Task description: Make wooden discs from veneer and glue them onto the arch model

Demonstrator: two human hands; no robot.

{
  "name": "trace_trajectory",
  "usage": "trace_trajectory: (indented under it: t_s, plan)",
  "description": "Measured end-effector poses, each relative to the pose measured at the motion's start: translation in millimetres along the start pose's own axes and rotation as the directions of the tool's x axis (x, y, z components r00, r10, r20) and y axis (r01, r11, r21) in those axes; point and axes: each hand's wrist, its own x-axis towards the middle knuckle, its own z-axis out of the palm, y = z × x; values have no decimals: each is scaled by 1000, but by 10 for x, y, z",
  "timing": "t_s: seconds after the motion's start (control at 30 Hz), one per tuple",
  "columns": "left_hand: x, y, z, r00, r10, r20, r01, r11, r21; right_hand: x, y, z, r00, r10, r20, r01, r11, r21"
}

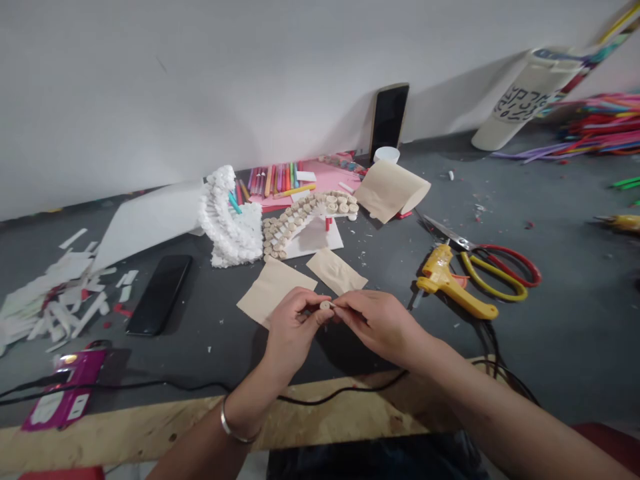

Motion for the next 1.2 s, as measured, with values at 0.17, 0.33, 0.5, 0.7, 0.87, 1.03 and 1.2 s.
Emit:
trace_trajectory:
  t_s: [0.17,0.33,0.5,0.7,0.87,1.03,1.2]
  plan:
    - [5,34,15,999,-45,10,46,996,-75,5,-16,-29,998,-55,37,55,998,22]
    - [26,47,29,999,-36,13,37,995,-95,7,15,7,997,-23,77,22,1000,17]
    - [5,85,45,998,-60,3,61,998,-6,13,19,51,997,65,32,-65,998,-2]
    - [-22,72,-11,996,-26,80,25,999,20,27,30,9,999,44,1,-44,999,-7]
    - [-8,23,-65,993,1,121,-10,998,69,42,16,-1,999,-10,40,11,1000,-14]
    - [-12,32,-50,992,96,77,-106,985,133,25,9,-3,998,61,-19,-61,998,17]
    - [-10,43,-15,996,80,24,-82,992,92,13,16,-13,999,25,-33,-25,1000,3]
